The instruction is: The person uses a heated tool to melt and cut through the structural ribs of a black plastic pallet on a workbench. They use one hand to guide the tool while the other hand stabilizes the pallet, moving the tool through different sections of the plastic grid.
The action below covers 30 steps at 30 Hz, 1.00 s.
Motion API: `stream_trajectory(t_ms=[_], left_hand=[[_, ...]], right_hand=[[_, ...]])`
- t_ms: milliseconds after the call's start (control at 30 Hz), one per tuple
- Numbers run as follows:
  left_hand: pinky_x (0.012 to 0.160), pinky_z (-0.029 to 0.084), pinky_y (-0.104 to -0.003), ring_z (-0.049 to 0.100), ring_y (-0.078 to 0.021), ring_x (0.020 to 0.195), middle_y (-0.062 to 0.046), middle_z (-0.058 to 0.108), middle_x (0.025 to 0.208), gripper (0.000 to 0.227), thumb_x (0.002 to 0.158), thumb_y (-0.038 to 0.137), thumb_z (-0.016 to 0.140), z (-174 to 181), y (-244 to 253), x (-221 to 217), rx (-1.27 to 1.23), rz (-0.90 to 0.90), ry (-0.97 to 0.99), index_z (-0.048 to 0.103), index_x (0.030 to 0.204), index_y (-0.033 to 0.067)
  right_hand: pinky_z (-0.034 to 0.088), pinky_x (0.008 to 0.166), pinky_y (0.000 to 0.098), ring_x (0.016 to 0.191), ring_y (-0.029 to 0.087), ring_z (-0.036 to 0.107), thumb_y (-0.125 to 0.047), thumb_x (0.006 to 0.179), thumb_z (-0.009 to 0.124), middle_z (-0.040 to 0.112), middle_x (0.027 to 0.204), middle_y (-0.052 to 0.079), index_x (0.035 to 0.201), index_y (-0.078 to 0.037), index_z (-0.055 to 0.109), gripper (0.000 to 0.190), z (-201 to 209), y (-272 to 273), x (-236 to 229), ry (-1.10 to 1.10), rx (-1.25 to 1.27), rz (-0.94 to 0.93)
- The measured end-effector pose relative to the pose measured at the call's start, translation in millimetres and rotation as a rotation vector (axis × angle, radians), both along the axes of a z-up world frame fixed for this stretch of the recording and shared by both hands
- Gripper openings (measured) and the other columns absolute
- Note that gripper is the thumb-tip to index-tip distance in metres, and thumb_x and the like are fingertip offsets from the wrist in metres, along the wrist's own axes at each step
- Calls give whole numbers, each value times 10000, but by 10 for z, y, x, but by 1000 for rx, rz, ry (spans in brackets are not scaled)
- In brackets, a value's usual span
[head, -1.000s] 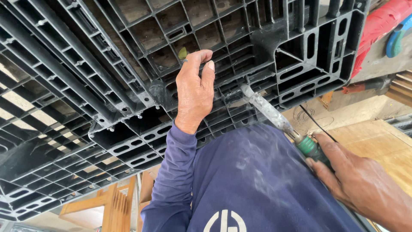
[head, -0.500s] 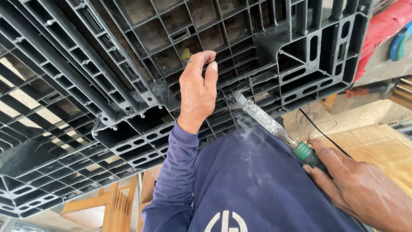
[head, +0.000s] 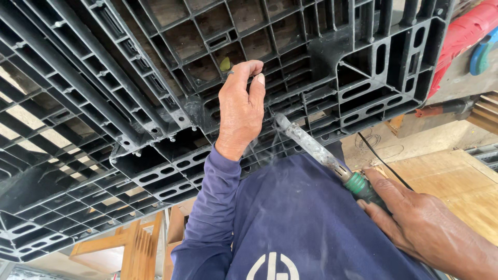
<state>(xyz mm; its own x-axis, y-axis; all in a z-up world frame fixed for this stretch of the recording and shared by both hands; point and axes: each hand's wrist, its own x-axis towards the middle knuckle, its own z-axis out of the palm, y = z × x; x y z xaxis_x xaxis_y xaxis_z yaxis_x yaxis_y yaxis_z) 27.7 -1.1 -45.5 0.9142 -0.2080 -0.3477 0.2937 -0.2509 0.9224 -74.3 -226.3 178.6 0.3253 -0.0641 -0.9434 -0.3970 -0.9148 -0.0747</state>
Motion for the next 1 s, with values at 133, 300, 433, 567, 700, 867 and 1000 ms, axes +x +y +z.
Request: stream_trajectory(t_ms=[133, 300, 433, 567, 700, 867, 1000], left_hand=[[992, 556, -341, 711, -245, 1087, -131, 709, 1140, 186, 1053, 80, 595, 20, 15, -30, -8, 17, 28, 627, 1218, 1], [1045, 556, -323, 695, -195, 1175, -108, 710, 1221, 242, 1079, 81, 567, -18, 14, -47, -74, 112, 54, 596, 1305, 2], [1128, 524, -329, 660, -180, 1232, -110, 676, 1267, 246, 1124, 83, 527, -108, 20, -107, -276, 283, 60, 567, 1345, -18], [1117, 518, -313, 660, -169, 1220, -99, 669, 1262, 249, 1139, 91, 513, -147, 56, -152, -306, 333, -23, 568, 1349, -31], [1079, 527, -308, 665, -157, 1166, -94, 674, 1226, 236, 1122, 84, 533, -153, 25, -129, -291, 319, -11, 587, 1319, -34], [1046, 534, -303, 675, -152, 1135, -90, 682, 1196, 221, 1102, 81, 542, -115, -7, -123, -253, 265, -29, 601, 1282, -34], [1002, 544, -297, 675, -147, 1083, -90, 687, 1159, 208, 1091, 64, 553, -139, 2, -140, -206, 232, -64, 611, 1261, -41]], right_hand=[[593, 759, 475, 907, 424, 727, -399, 884, 648, 734, 1089, 220, 1444, -114, 507, 644, -22, 2, -11, 70, -9, -79], [570, 798, 425, 938, 373, 751, -399, 910, 651, 766, 1025, 213, 1447, -86, 546, 631, -30, -14, -38, 24, 55, -307], [600, 812, 406, 925, 313, 735, -430, 927, 664, 781, 1069, 169, 1483, -156, 524, 636, -6, -45, -45, 133, -108, -274], [574, 758, 462, 896, 413, 720, -388, 874, 688, 737, 1084, 200, 1452, -123, 525, 656, -17, 9, -153, -90, -4, -146], [577, 668, 468, 790, 403, 718, -341, 876, 670, 722, 1161, 199, 1399, -76, 555, 598, -45, 45, -295, -301, 50, -15], [560, 610, 491, 744, 411, 703, -335, 869, 693, 718, 1068, 189, 1418, -100, 536, 617, 7, 20, -442, -373, -53, -44], [550, 585, 483, 727, 397, 700, -321, 889, 703, 725, 1038, 160, 1430, -120, 532, 602, -45, -42, -602, -426, -106, 18]])
